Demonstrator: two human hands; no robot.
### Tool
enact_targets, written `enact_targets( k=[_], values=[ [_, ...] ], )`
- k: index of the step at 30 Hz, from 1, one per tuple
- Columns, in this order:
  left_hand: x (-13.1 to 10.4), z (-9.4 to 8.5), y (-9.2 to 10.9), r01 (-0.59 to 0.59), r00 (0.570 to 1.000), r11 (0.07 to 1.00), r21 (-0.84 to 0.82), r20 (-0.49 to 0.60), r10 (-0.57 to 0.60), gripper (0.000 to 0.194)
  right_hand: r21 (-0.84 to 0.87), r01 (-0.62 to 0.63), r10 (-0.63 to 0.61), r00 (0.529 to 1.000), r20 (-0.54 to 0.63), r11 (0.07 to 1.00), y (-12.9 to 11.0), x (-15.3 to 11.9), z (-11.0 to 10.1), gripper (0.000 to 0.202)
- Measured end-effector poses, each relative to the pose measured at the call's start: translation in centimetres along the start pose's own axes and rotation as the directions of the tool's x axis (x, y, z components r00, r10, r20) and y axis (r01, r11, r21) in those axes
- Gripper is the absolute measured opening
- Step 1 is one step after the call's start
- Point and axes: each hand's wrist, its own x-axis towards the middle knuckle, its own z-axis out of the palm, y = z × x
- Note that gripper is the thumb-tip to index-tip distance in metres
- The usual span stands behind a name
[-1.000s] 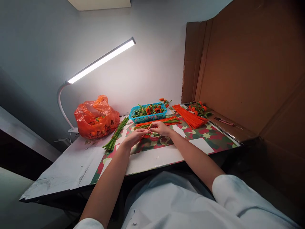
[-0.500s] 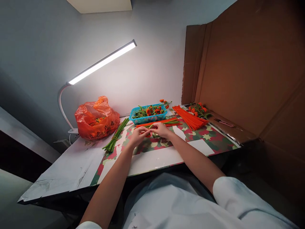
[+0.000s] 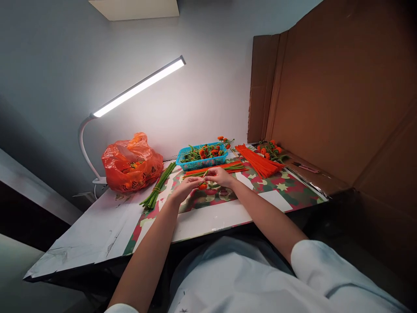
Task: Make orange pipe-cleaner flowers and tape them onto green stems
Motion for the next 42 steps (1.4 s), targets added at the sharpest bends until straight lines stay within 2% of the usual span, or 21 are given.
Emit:
enact_targets(
  k=[2,4,7,10,13,16,20,25,28,30,32,34,36,39,42],
  values=[
    [0.2,0.3,0.1,-0.055,0.986,0.993,0.1,-0.154,0.071,0.046,-0.099,-0.042,0.034,0.996,-0.084,0.994,0.7,0.3,-0.1,0.034],
    [0.3,0.5,0.2,-0.084,0.961,0.984,0.159,-0.249,0.122,0.054,-0.158,-0.075,0.055,0.99,-0.13,0.985,1.2,0.5,-0.1,0.03],
    [0.2,0.8,0.3,-0.139,0.929,0.94,0.311,-0.288,0.232,0.048,-0.221,-0.105,0.072,0.986,-0.149,0.97,1.5,0.5,0.0,0.028],
    [0.0,1.0,0.2,-0.207,0.921,0.867,0.453,-0.208,0.329,0.034,-0.268,-0.118,0.076,0.984,-0.162,0.956,1.2,0.3,0.1,0.028],
    [0.0,1.0,-0.2,-0.229,0.932,0.861,0.455,-0.153,0.328,0.029,-0.288,-0.124,0.079,0.983,-0.164,0.95,0.9,0.0,0.2,0.028],
    [0.1,0.7,-0.2,-0.196,0.963,0.935,0.296,-0.123,0.241,0.031,-0.242,-0.068,0.041,0.993,-0.113,0.968,0.6,-0.1,0.1,0.027],
    [-0.1,0.1,0.3,-0.085,0.996,0.994,0.073,0.032,0.083,0.03,-0.062,0.063,-0.062,0.998,0.003,0.996,0.0,-0.2,-0.4,0.025],
    [-0.6,-0.6,0.4,0.07,0.969,0.99,-0.126,0.245,-0.037,0.026,0.079,0.08,-0.086,0.993,0.082,0.994,-0.5,-0.4,-0.7,0.031],
    [-0.6,-0.7,0.3,0.13,0.954,0.978,-0.16,0.288,-0.08,0.023,0.066,0.057,-0.065,0.991,0.115,0.996,-0.4,-0.4,-0.7,0.03],
    [-0.5,-0.6,0.3,0.127,0.964,0.982,-0.139,0.249,-0.089,0.025,0.047,0.018,-0.023,0.994,0.104,0.999,-0.2,-0.2,-0.6,0.028],
    [-0.4,-0.2,0.4,0.085,0.99,0.994,-0.066,0.121,-0.076,0.03,0.013,-0.025,0.025,0.998,0.061,1.0,0.0,0.0,-0.5,0.026],
    [-0.2,0.3,0.5,0.006,0.998,0.998,0.067,-0.069,-0.001,0.036,-0.06,-0.059,0.059,0.998,-0.008,0.996,0.3,0.2,-0.3,0.025],
    [-0.2,0.9,0.6,-0.095,0.975,0.97,0.225,-0.177,0.136,0.039,-0.154,-0.081,0.069,0.994,-0.085,0.985,0.5,0.4,-0.1,0.026],
    [-0.3,1.4,0.7,-0.203,0.928,0.87,0.45,-0.196,0.318,0.036,-0.228,-0.098,0.062,0.985,-0.159,0.969,0.7,0.5,0.4,0.027],
    [-0.4,1.3,0.6,-0.227,0.905,0.808,0.545,-0.188,0.381,0.035,-0.198,-0.091,0.062,0.987,-0.15,0.976,0.6,0.4,0.5,0.029]
  ],
)
